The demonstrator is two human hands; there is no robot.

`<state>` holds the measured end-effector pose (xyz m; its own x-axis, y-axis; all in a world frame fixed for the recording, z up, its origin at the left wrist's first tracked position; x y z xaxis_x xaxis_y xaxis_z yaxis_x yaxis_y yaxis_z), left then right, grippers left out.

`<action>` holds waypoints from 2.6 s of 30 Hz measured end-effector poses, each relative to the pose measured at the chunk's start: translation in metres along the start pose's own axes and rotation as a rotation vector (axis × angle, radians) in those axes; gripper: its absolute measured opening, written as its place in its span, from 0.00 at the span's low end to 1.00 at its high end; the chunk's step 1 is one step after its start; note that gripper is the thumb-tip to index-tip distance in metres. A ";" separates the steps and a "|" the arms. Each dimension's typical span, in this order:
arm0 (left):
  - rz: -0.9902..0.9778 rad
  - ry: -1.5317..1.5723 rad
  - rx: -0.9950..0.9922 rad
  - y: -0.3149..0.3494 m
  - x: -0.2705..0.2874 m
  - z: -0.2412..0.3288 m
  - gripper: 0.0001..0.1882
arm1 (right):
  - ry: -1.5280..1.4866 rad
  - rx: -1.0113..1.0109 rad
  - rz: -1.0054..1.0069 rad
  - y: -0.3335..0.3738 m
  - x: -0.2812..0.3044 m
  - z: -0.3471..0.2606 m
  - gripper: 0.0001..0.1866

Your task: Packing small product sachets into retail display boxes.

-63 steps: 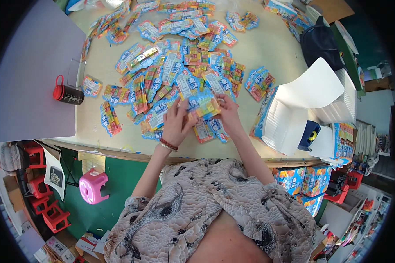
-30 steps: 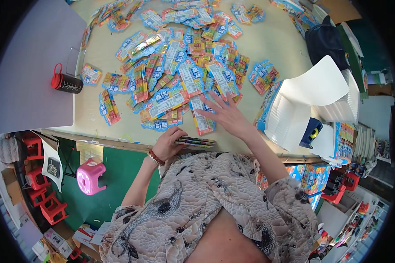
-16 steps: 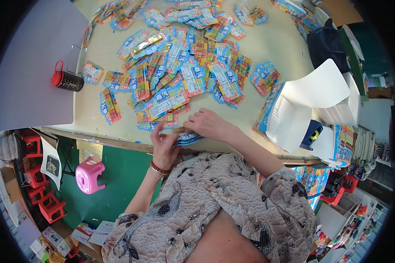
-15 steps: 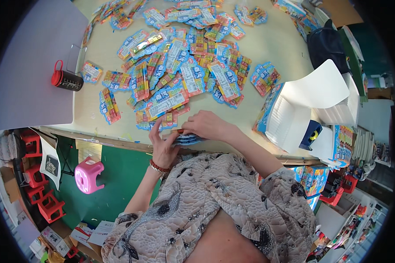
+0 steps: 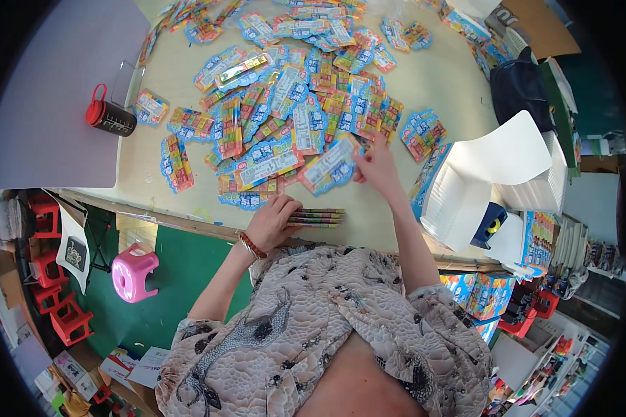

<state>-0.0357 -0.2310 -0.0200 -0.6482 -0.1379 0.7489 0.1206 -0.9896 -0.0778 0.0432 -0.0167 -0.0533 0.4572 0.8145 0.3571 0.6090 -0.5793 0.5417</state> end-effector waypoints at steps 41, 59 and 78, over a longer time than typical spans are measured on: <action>0.420 1.483 0.417 0.054 -0.013 -0.057 0.35 | -0.206 0.798 -0.434 0.058 -0.124 -0.058 0.22; -0.044 0.273 0.188 0.018 -0.003 -0.024 0.44 | 1.213 1.200 -0.117 0.000 -0.101 -0.099 0.26; 0.067 0.065 0.108 0.010 0.018 -0.017 0.47 | 0.476 0.615 0.301 -0.104 -0.124 -0.142 0.18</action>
<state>-0.0592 -0.2443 -0.0182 -0.6826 -0.2093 0.7002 0.2430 -0.9686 -0.0527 -0.1685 -0.0534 -0.0456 0.4188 0.4679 0.7783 0.8128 -0.5753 -0.0915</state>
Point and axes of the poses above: each hand's wrist, its own y-axis away from the middle knuckle, its own x-axis out of the back of the hand, z = x × y, the point moved 10 cm from there along -y, towards the middle knuckle, and after that the axes turned 4 degrees about -z, right-handed, at the moved point
